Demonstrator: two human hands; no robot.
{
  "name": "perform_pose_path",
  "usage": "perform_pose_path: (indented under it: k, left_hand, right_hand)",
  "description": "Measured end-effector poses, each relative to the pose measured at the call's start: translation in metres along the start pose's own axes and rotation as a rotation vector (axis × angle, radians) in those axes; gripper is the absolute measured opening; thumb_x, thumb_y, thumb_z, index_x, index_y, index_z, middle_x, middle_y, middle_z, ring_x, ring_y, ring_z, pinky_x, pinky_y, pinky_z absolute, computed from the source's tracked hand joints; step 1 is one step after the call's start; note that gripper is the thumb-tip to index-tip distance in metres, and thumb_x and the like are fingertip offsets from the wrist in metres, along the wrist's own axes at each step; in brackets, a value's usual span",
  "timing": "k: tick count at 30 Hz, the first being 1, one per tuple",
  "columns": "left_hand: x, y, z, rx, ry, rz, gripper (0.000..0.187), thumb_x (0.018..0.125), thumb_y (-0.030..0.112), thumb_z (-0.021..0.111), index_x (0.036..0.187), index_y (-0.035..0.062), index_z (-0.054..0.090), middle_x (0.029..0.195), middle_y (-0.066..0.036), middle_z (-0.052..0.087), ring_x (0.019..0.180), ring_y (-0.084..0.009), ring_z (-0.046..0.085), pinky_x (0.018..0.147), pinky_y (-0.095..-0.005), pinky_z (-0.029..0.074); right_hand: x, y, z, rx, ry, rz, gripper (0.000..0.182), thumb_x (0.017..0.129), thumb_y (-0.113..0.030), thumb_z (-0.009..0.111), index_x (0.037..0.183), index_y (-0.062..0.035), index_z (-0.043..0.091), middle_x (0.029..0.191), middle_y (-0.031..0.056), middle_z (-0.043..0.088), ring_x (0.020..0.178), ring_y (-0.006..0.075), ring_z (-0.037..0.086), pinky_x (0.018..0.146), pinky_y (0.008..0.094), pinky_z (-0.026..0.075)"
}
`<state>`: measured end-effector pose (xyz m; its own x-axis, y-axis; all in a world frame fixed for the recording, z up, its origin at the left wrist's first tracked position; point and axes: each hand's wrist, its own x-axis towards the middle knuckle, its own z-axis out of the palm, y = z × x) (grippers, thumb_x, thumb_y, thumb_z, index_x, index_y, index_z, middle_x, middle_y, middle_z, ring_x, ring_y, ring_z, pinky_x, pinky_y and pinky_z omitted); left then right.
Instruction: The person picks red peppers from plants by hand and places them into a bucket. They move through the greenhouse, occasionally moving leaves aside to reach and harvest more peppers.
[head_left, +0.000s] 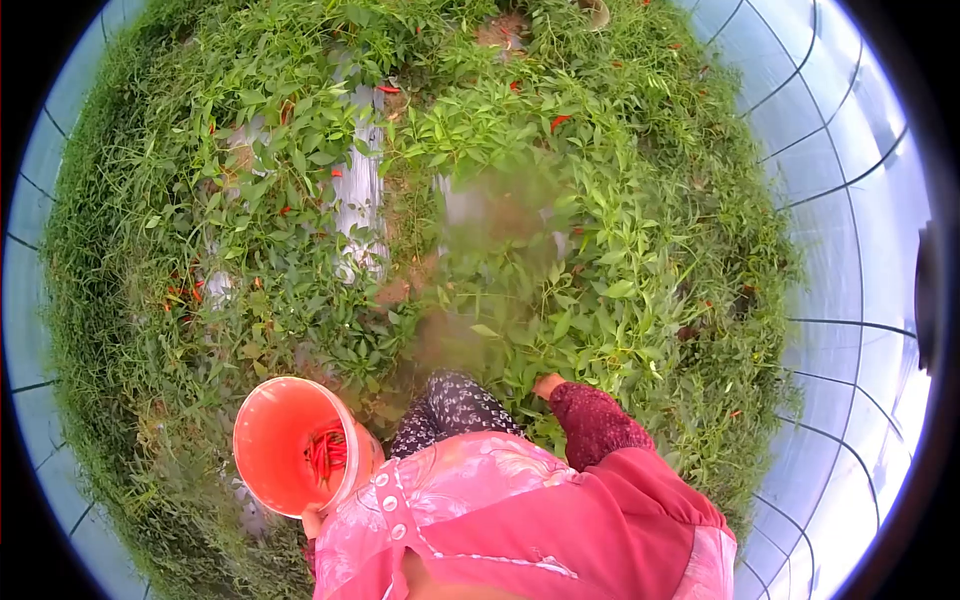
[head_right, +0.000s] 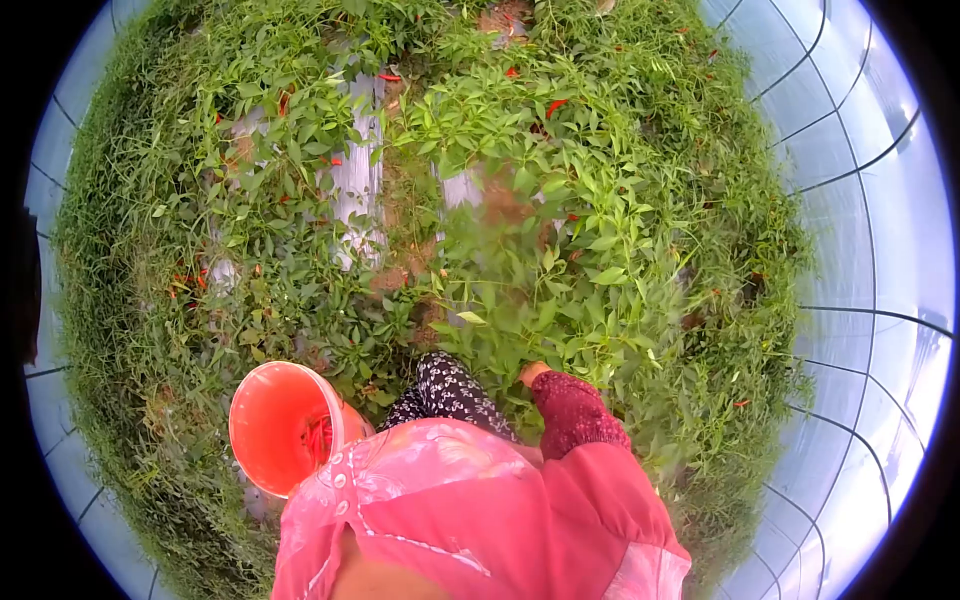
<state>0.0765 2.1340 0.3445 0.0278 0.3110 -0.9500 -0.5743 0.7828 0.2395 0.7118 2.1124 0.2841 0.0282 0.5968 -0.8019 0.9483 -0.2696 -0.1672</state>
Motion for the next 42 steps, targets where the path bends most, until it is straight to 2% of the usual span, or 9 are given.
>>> perform_pose_path:
  k: [2, 7, 9, 12, 13, 15, 24, 28, 42]
  left_hand:
    - [0.001, -0.003, -0.016, 0.851, -0.090, 0.833, 0.020, 0.069, 0.005, 0.061, 0.085, -0.0037, 0.055, 0.080, -0.017, 0.061, 0.078, -0.0228, 0.058, 0.073, -0.0353, 0.048]
    - [-0.038, 0.034, 0.060, 1.163, 0.037, 0.776, 0.021, 0.071, 0.005, 0.061, 0.087, -0.0049, 0.055, 0.079, -0.016, 0.061, 0.071, -0.0221, 0.059, 0.068, -0.0341, 0.049]
    - [0.019, 0.051, 0.019, 0.379, -0.015, 0.106, 0.029, 0.075, 0.017, 0.052, 0.091, -0.0072, 0.055, 0.082, -0.019, 0.062, 0.071, -0.0279, 0.060, 0.069, -0.0374, 0.050]
    - [0.005, 0.065, 0.062, 0.022, -0.007, -0.078, 0.033, 0.073, 0.016, 0.049, 0.096, -0.0072, 0.053, 0.091, -0.021, 0.059, 0.080, -0.0300, 0.058, 0.073, -0.0401, 0.049]
    - [-0.001, 0.069, 0.078, -0.009, -0.017, -0.089, 0.034, 0.073, 0.016, 0.048, 0.098, -0.0071, 0.053, 0.094, -0.021, 0.058, 0.083, -0.0307, 0.057, 0.075, -0.0410, 0.049]
    - [-0.012, 0.078, 0.110, -0.055, -0.052, -0.111, 0.038, 0.072, 0.015, 0.047, 0.102, -0.0071, 0.051, 0.100, -0.022, 0.057, 0.089, -0.0322, 0.056, 0.078, -0.0429, 0.048]
    - [-0.035, 0.135, 0.263, -0.047, -0.136, 0.216, 0.045, 0.069, 0.007, 0.044, 0.112, -0.0020, 0.047, 0.111, -0.018, 0.054, 0.101, -0.0336, 0.053, 0.087, -0.0465, 0.045]
    - [-0.008, 0.176, 0.343, -0.321, 0.030, 0.072, 0.038, 0.073, 0.006, 0.044, 0.108, -0.0065, 0.049, 0.109, -0.021, 0.054, 0.101, -0.0341, 0.052, 0.088, -0.0451, 0.045]
    - [0.063, 0.232, 0.450, -0.333, 0.042, 0.204, 0.038, 0.073, 0.008, 0.041, 0.107, -0.0064, 0.049, 0.113, -0.019, 0.053, 0.108, -0.0343, 0.047, 0.094, -0.0508, 0.036]
  right_hand:
    - [0.013, 0.008, 0.008, -0.121, 0.059, -0.080, 0.024, 0.073, -0.024, 0.056, 0.082, -0.0034, 0.065, 0.088, 0.0164, 0.062, 0.084, 0.0312, 0.060, 0.074, 0.0394, 0.048]
    - [0.002, -0.003, -0.001, 0.098, 0.101, 0.004, 0.024, 0.074, -0.023, 0.055, 0.081, -0.0009, 0.063, 0.083, 0.0170, 0.062, 0.079, 0.0311, 0.060, 0.070, 0.0381, 0.047]
    - [-0.012, -0.026, -0.045, 0.354, 0.103, 0.148, 0.024, 0.073, -0.022, 0.055, 0.080, -0.0002, 0.062, 0.082, 0.0174, 0.062, 0.076, 0.0267, 0.061, 0.065, 0.0373, 0.048]
    - [0.000, -0.030, -0.062, 0.097, -0.264, -0.015, 0.026, 0.076, -0.025, 0.053, 0.087, -0.0036, 0.063, 0.090, 0.0131, 0.063, 0.080, 0.0211, 0.062, 0.066, 0.0352, 0.049]
    - [0.003, -0.035, -0.068, 0.079, -0.258, -0.039, 0.026, 0.076, -0.025, 0.053, 0.087, -0.0036, 0.063, 0.090, 0.0131, 0.063, 0.080, 0.0211, 0.062, 0.066, 0.0352, 0.049]
    - [-0.002, -0.048, -0.088, 0.869, -0.437, 0.379, 0.026, 0.080, -0.027, 0.051, 0.095, -0.0085, 0.062, 0.100, 0.0073, 0.063, 0.088, 0.0187, 0.060, 0.071, 0.0354, 0.050]
    - [0.070, -0.037, -0.170, 0.866, -0.696, 0.247, 0.032, 0.080, -0.022, 0.053, 0.108, -0.0082, 0.059, 0.104, 0.0091, 0.061, 0.094, 0.0213, 0.058, 0.072, 0.0348, 0.052]
    - [0.051, -0.043, -0.283, 0.813, -0.739, 0.192, 0.035, 0.085, -0.015, 0.047, 0.115, 0.0016, 0.050, 0.113, 0.0195, 0.054, 0.100, 0.0267, 0.057, 0.076, 0.0395, 0.053]
    - [0.149, 0.057, -0.414, 1.137, -0.242, 0.413, 0.027, 0.087, -0.017, 0.047, 0.111, -0.0061, 0.051, 0.105, 0.0085, 0.058, 0.089, 0.0195, 0.059, 0.073, 0.0350, 0.052]
